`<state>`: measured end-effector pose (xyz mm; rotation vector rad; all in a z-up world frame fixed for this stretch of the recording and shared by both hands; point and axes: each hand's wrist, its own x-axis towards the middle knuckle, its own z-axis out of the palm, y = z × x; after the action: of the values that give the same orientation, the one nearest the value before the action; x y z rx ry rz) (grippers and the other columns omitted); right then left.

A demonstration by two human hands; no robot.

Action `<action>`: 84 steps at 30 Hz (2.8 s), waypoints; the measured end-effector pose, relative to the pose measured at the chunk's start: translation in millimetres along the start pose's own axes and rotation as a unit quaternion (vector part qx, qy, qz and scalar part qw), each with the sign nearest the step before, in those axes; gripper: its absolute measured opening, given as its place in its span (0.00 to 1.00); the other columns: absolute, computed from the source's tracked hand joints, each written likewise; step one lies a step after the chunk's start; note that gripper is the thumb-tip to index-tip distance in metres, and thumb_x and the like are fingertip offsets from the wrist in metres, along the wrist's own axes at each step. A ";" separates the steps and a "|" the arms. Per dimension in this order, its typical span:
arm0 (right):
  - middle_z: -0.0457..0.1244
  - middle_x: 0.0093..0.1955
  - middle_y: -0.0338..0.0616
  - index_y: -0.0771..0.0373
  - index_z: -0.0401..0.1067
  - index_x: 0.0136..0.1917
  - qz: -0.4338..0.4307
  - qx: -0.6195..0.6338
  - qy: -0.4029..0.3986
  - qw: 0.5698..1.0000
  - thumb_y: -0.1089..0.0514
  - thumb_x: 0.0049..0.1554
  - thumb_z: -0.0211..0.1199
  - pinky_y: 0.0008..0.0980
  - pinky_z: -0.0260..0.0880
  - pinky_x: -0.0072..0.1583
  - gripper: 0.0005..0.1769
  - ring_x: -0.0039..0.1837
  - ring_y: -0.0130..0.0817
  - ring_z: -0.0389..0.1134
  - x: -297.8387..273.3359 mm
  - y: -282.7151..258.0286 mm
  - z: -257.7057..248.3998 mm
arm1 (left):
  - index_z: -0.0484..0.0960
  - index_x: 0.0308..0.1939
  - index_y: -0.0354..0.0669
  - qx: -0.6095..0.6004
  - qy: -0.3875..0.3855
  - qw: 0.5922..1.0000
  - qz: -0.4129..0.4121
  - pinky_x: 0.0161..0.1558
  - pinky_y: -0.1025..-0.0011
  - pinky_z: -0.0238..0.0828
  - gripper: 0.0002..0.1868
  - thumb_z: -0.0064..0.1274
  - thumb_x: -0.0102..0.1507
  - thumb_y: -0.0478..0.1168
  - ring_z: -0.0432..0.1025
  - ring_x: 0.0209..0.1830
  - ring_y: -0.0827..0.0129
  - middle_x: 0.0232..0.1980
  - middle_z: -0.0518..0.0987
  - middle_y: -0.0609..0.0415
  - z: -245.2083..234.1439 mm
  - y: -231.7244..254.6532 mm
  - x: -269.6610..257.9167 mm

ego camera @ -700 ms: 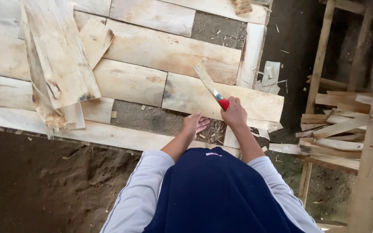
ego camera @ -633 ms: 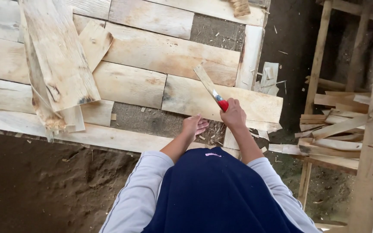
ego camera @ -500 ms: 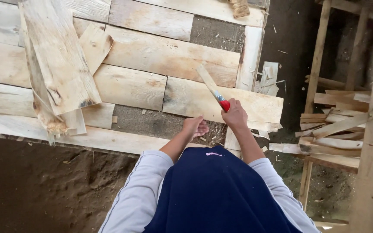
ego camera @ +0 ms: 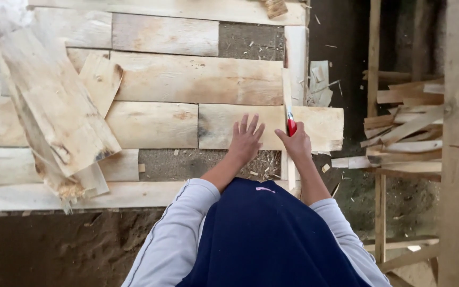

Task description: The person uses a red utility knife to shave thin strips from several wooden planks on a workbench. They repeatedly position each plank, draw the knife along its length to remove shavings, and set the pieces aside. The process is repeated for multiple planks throughout the clip.

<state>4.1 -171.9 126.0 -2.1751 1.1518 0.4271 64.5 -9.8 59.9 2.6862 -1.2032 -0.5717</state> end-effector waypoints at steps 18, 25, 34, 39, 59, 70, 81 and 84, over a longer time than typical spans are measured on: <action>0.60 0.63 0.58 0.54 0.50 0.74 -0.045 -0.031 -0.025 0.998 0.37 0.61 0.57 0.59 0.68 0.65 0.37 0.65 0.66 0.66 27.8 38.8 62.2 | 0.47 0.81 0.45 -0.011 -0.070 0.997 -0.003 0.62 0.40 0.60 0.53 0.64 0.60 0.49 0.46 0.77 0.38 0.82 0.47 0.45 19.1 1.0 47.1; 0.59 0.62 0.57 0.56 0.47 0.77 -0.055 -0.052 -0.041 0.996 0.39 0.62 0.55 0.58 0.70 0.65 0.38 0.65 0.65 0.67 28.9 36.5 47.8 | 0.46 0.81 0.45 -0.003 -0.094 0.995 -0.016 0.54 0.40 0.67 0.54 0.63 0.57 0.39 0.49 0.76 0.37 0.83 0.45 0.46 1.1 10.5 62.0; 0.59 0.66 0.54 0.49 0.48 0.77 -0.037 0.003 -0.020 0.999 0.35 0.60 0.58 0.59 0.67 0.65 0.40 0.67 0.64 0.65 21.4 49.7 23.8 | 0.48 0.80 0.41 -0.017 -0.143 0.988 -0.056 0.54 0.35 0.69 0.58 0.64 0.50 0.32 0.48 0.77 0.35 0.84 0.42 0.48 -19.5 21.9 67.3; 0.59 0.69 0.54 0.48 0.49 0.78 -0.037 0.001 -0.028 0.999 0.34 0.60 0.58 0.57 0.66 0.66 0.40 0.69 0.62 0.64 35.2 55.4 20.4 | 0.51 0.79 0.42 -0.001 -0.144 0.987 -0.070 0.52 0.41 0.73 0.57 0.64 0.48 0.30 0.52 0.73 0.41 0.81 0.48 0.47 -33.8 28.6 66.5; 0.60 0.70 0.53 0.49 0.47 0.79 -0.044 -0.066 -0.054 0.995 0.34 0.59 0.57 0.55 0.66 0.67 0.42 0.69 0.58 0.65 35.4 54.2 27.3 | 0.56 0.76 0.44 -0.012 -0.124 0.990 -0.073 0.52 0.48 0.73 0.50 0.59 0.51 0.27 0.56 0.68 0.46 0.76 0.54 0.45 -44.9 28.6 65.3; 0.66 0.61 0.50 0.46 0.60 0.71 0.021 0.008 0.005 1.000 0.34 0.59 0.56 0.51 0.67 0.63 0.31 0.64 0.55 0.69 42.0 63.8 10.8 | 0.57 0.75 0.44 -0.009 -0.120 0.990 -0.069 0.52 0.47 0.72 0.50 0.60 0.50 0.26 0.56 0.68 0.45 0.76 0.54 0.44 -55.1 29.9 60.6; 0.63 0.67 0.56 0.50 0.59 0.72 0.014 0.008 -0.014 1.000 0.34 0.57 0.57 0.53 0.63 0.69 0.35 0.69 0.58 0.65 28.3 48.3 -5.0 | 0.58 0.72 0.43 -0.002 -0.113 0.991 -0.068 0.49 0.48 0.73 0.44 0.58 0.53 0.26 0.57 0.66 0.45 0.72 0.56 0.44 -62.4 31.6 58.2; 0.63 0.67 0.55 0.49 0.59 0.72 0.010 0.001 -0.012 1.000 0.33 0.57 0.58 0.52 0.63 0.69 0.36 0.69 0.57 0.65 29.6 50.2 -2.7 | 0.58 0.72 0.44 0.010 -0.111 0.991 -0.068 0.49 0.48 0.73 0.42 0.58 0.56 0.28 0.58 0.66 0.47 0.72 0.56 0.45 -62.6 32.8 57.0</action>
<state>-20.7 -213.1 92.8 -2.1526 1.1616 0.4608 101.4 -75.6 110.4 2.7975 -1.0830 -0.9048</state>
